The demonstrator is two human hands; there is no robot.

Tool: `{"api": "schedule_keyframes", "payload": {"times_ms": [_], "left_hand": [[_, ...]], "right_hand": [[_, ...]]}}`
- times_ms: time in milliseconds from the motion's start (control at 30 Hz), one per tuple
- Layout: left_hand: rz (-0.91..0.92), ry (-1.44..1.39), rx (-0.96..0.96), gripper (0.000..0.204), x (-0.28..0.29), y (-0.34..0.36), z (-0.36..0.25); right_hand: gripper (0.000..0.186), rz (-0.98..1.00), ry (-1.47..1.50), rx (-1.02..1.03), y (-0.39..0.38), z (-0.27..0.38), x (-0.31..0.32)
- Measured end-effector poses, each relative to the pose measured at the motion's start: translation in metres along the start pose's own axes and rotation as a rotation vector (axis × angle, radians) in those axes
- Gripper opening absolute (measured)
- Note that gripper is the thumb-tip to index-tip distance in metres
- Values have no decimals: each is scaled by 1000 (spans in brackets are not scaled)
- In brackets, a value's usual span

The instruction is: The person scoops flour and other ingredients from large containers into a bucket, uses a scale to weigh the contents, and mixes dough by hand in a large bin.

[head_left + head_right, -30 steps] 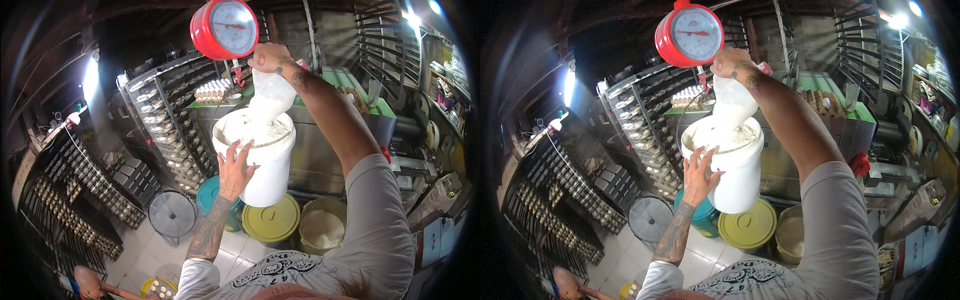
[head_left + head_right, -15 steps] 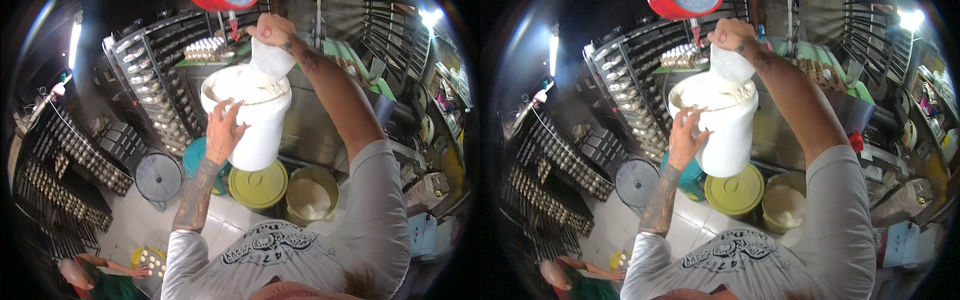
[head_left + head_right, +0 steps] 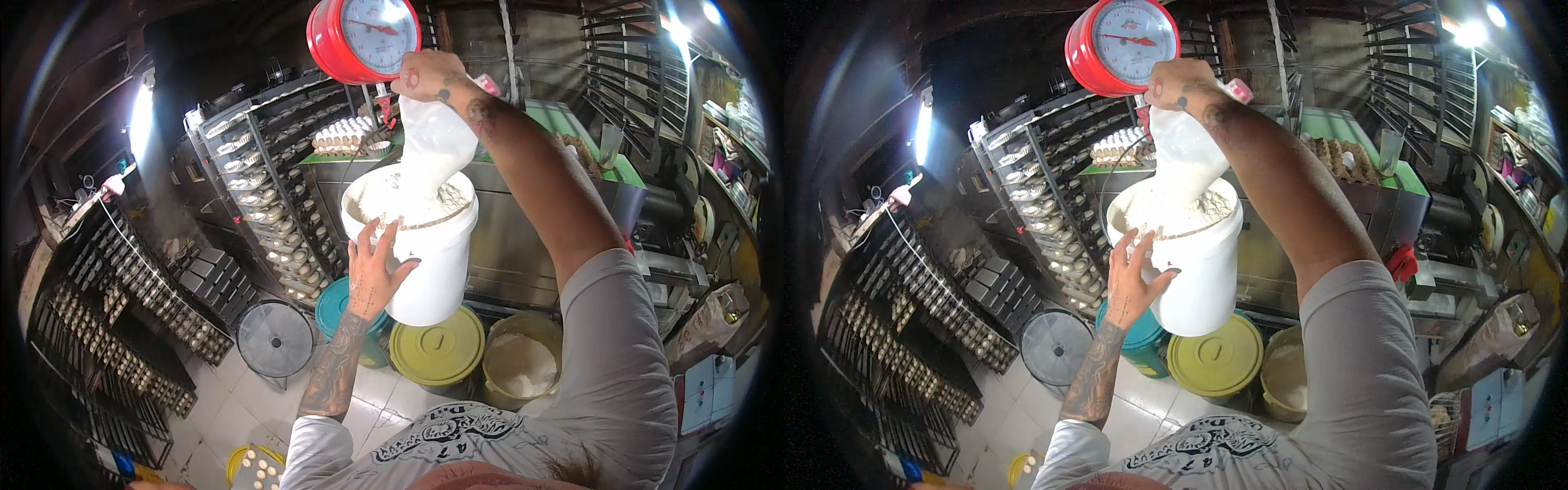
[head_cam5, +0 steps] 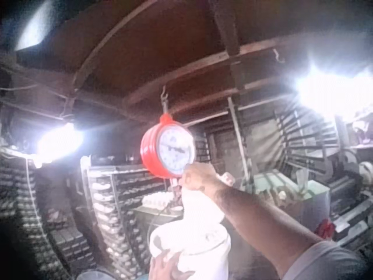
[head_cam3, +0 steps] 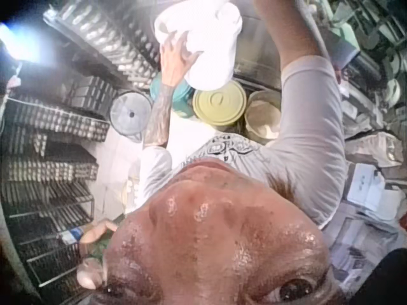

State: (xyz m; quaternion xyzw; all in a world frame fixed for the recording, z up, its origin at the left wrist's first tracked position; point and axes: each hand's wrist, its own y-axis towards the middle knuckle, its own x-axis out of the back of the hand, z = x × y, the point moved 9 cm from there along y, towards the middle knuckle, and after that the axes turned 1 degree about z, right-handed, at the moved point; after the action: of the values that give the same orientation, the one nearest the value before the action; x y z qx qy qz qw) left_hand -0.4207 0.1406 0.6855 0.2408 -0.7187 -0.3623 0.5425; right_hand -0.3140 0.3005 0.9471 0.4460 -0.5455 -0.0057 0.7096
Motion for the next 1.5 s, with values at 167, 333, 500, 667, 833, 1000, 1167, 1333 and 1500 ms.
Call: {"api": "schedule_keyframes", "payload": {"times_ms": [167,333,500,667,833,1000,1167,1333,1500], "left_hand": [[12,-9,-2,80,-3,0,4],[61,-124,35,77,-9,-1,12],[72,-145,43,74,-8,0,12],[91,-130,37,76,-10,0,12],[24,43,-17,86,5,-3,-5],[-21,90,-26,87,5,-6,-10],[6,162,-16,85,1,-9,-9],[99,157,6,78,-10,-10,-11],[60,91,-7,75,-13,-13,-7]], "right_hand": [[45,-30,-2,32,1,3,1],[46,-34,7,30,-2,8,12],[46,-57,-4,10,5,6,17],[45,-82,-32,21,2,6,26],[46,-77,49,19,-1,4,34],[49,-139,121,-1,-7,-19,44],[45,-28,186,-138,-20,-45,45],[53,-142,244,-77,-31,-57,53],[49,-185,381,-143,-45,-96,41]]}}
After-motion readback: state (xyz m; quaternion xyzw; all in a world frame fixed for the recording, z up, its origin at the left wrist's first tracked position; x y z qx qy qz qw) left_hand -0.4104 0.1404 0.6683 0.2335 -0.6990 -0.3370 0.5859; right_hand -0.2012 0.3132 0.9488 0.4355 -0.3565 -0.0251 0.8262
